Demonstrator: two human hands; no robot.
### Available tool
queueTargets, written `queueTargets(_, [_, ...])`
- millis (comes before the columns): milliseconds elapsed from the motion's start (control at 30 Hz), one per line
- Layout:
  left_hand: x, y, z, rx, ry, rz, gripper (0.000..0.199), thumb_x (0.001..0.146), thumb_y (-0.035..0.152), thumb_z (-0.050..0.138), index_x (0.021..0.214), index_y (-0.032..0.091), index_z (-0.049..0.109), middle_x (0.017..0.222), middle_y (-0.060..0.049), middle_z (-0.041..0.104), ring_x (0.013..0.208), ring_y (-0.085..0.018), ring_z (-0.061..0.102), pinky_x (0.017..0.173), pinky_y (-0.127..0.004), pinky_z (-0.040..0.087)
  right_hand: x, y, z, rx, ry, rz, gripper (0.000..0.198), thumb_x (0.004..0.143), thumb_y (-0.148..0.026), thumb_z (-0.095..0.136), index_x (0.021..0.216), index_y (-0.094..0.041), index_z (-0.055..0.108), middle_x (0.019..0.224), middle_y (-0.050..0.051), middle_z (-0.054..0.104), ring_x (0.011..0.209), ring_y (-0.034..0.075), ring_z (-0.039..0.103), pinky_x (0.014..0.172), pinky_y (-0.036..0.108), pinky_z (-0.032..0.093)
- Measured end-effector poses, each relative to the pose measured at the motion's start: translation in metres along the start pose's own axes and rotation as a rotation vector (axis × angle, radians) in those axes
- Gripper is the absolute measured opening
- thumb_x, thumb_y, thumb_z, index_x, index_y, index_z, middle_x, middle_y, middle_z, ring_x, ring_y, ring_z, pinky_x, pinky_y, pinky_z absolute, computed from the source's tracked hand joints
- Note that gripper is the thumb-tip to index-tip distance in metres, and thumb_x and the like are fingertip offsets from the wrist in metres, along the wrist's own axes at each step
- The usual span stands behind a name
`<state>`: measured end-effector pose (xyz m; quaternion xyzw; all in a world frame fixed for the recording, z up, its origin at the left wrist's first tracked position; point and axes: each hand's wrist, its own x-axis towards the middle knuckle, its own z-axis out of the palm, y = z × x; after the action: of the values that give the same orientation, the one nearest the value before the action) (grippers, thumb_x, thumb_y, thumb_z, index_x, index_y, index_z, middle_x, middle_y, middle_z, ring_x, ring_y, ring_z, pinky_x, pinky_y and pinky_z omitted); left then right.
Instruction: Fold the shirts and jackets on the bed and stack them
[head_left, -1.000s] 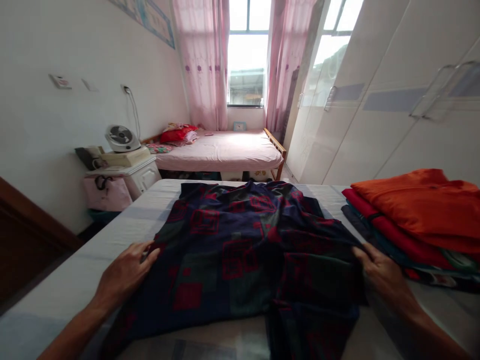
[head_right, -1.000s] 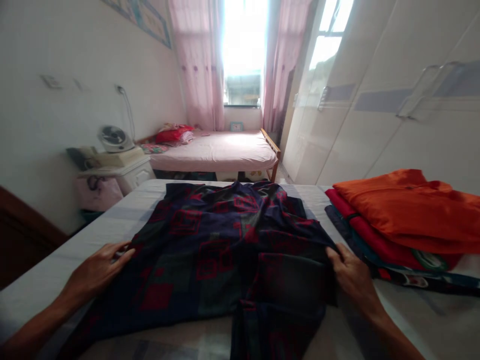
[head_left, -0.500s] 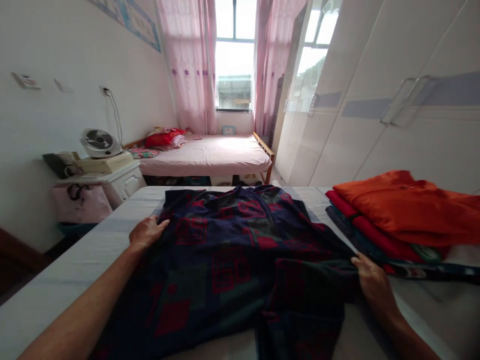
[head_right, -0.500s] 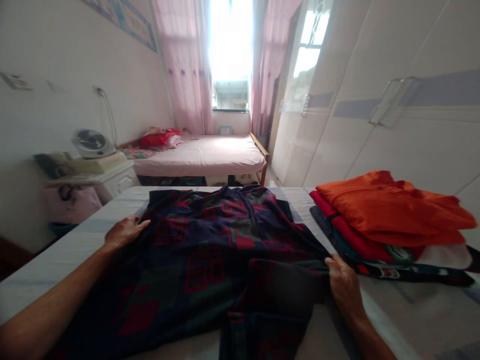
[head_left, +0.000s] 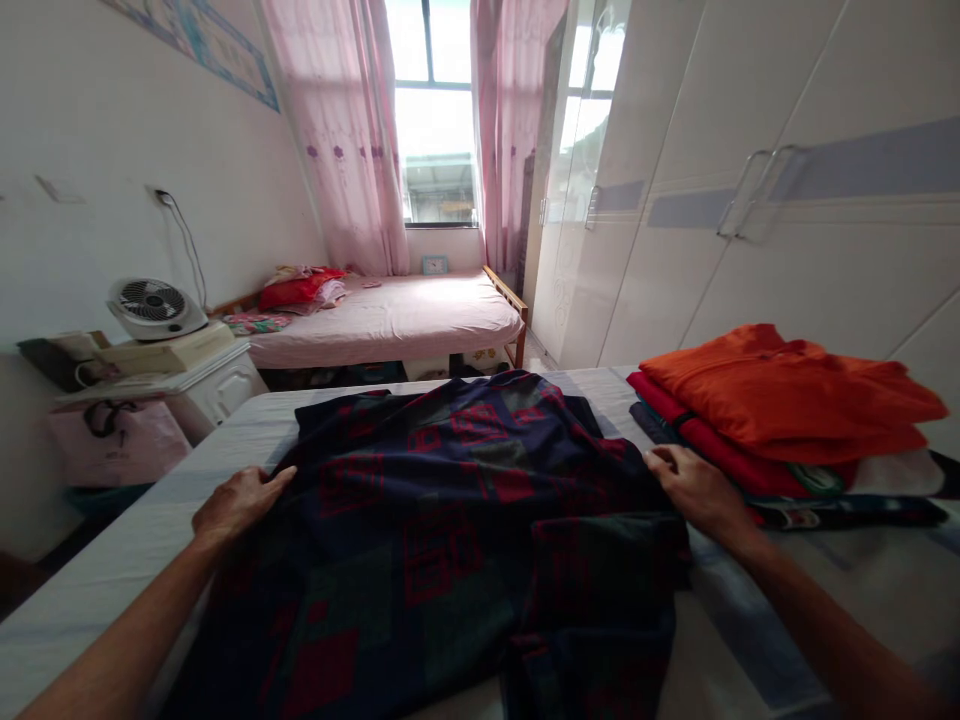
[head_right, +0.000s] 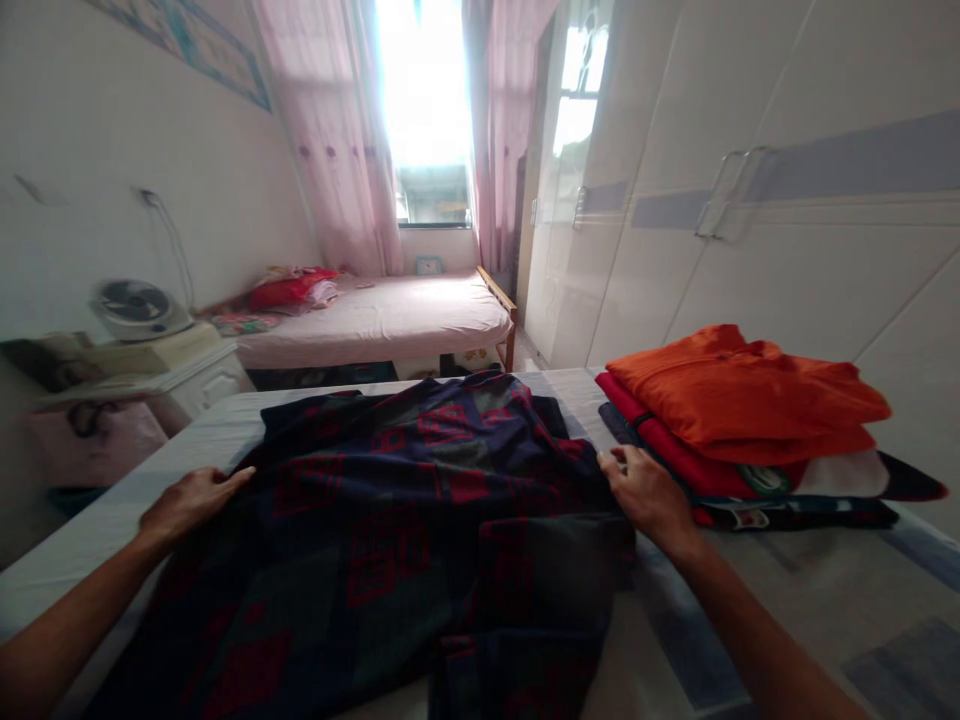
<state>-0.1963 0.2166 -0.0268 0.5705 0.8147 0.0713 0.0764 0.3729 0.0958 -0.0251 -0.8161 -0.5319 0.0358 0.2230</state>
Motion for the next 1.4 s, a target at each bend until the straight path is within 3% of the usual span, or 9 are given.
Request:
queueTargets(233, [0.006,0.003,0.007,-0.052,0.045,0.074,0.037,0.090,0.045,0.046,0.102,0.013,0.059,0.101,-0.007,0.065,0.091,-0.018,0.062,0.082,-0.037,0.048,0.092,-0.037,0.021,-0.133,-0.200,0.005,0.031,0.079,-0.040,0.053,0.073,-0.015,0.070,0.077,0.012,0.070,0.079,0.024,0.066,0.067,0.030,0.046])
queueTargets(400, [-0.007,0.000,0.005,-0.026,0.110,0.080,0.042,0.089,0.039,0.033,0.110,0.011,0.056,0.103,-0.017,0.064,0.096,-0.033,0.062,0.077,-0.044,0.049,0.098,-0.043,0.028,-0.112,-0.081,0.033,0.028,0.081,-0.024,0.046,0.089,-0.009,0.069,0.089,0.018,0.069,0.088,0.027,0.065,0.073,0.033,0.047])
queueTargets(567, [-0.064,-0.022,0.010,-0.122,0.115,0.382,0.047,0.078,0.052,0.041,0.115,0.027,0.056,0.122,-0.006,0.059,0.111,-0.027,0.057,0.095,-0.035,0.046,0.037,-0.034,-0.008,-0.001,-0.010,-0.162,0.036,0.087,-0.022,0.039,0.114,-0.015,0.061,0.117,0.012,0.064,0.109,0.021,0.058,0.095,0.030,0.042])
queueTargets(700, [-0.140,-0.058,0.036,-0.230,-0.031,0.834,0.054,0.060,0.054,0.068,0.113,0.049,0.059,0.118,0.004,0.063,0.100,-0.026,0.064,0.079,-0.032,0.057,-0.054,-0.007,-0.040,0.252,-0.399,-0.457,0.046,0.082,-0.044,0.056,0.125,-0.029,0.057,0.134,0.005,0.053,0.125,0.027,0.047,0.101,0.036,0.041])
queueTargets(833, [-0.186,-0.068,0.047,-0.218,0.158,0.887,0.037,0.075,0.045,0.062,0.112,0.036,0.062,0.111,-0.001,0.065,0.095,-0.019,0.065,0.081,-0.026,0.054,-0.127,0.007,-0.028,0.175,-0.609,-0.669,0.076,0.068,-0.046,0.072,0.137,-0.033,0.044,0.145,0.005,0.040,0.135,0.031,0.032,0.106,0.044,0.036])
queueTargets(933, [-0.191,-0.056,0.036,-0.200,0.169,0.973,0.014,0.084,0.039,0.055,0.089,0.031,0.065,0.088,0.002,0.067,0.082,-0.013,0.065,0.073,-0.018,0.052,-0.151,-0.010,-0.002,0.163,-0.518,-0.762,0.040,0.073,-0.035,0.068,0.112,-0.029,0.063,0.126,0.006,0.058,0.125,0.029,0.046,0.102,0.046,0.040])
queueTargets(1000, [-0.191,-0.049,0.027,-0.178,0.210,1.030,0.012,0.086,0.036,0.052,0.086,0.030,0.063,0.084,0.004,0.068,0.077,-0.012,0.065,0.070,-0.016,0.051,-0.156,-0.025,0.006,0.202,-0.459,-0.764,0.011,0.082,-0.025,0.057,0.089,-0.025,0.066,0.105,0.005,0.067,0.113,0.024,0.056,0.097,0.041,0.044])
queueTargets(1233, [-0.203,-0.061,0.028,-0.071,0.323,1.051,0.047,0.074,0.050,0.064,0.116,0.031,0.057,0.112,0.000,0.066,0.093,-0.018,0.066,0.077,-0.022,0.054,-0.165,-0.026,-0.030,0.494,-0.397,-0.406,0.024,0.091,-0.037,0.042,0.098,-0.025,0.062,0.102,0.004,0.067,0.099,0.019,0.062,0.085,0.028,0.050])
queueTargets(1400, [-0.206,-0.064,0.023,-0.085,0.286,1.118,0.018,0.083,0.030,0.054,0.099,0.034,0.062,0.087,0.004,0.068,0.078,-0.012,0.066,0.068,-0.016,0.052,-0.179,-0.022,-0.043,0.710,-0.315,-0.217,0.031,0.081,-0.051,0.052,0.089,-0.024,0.066,0.087,0.006,0.068,0.083,0.023,0.064,0.074,0.032,0.053])
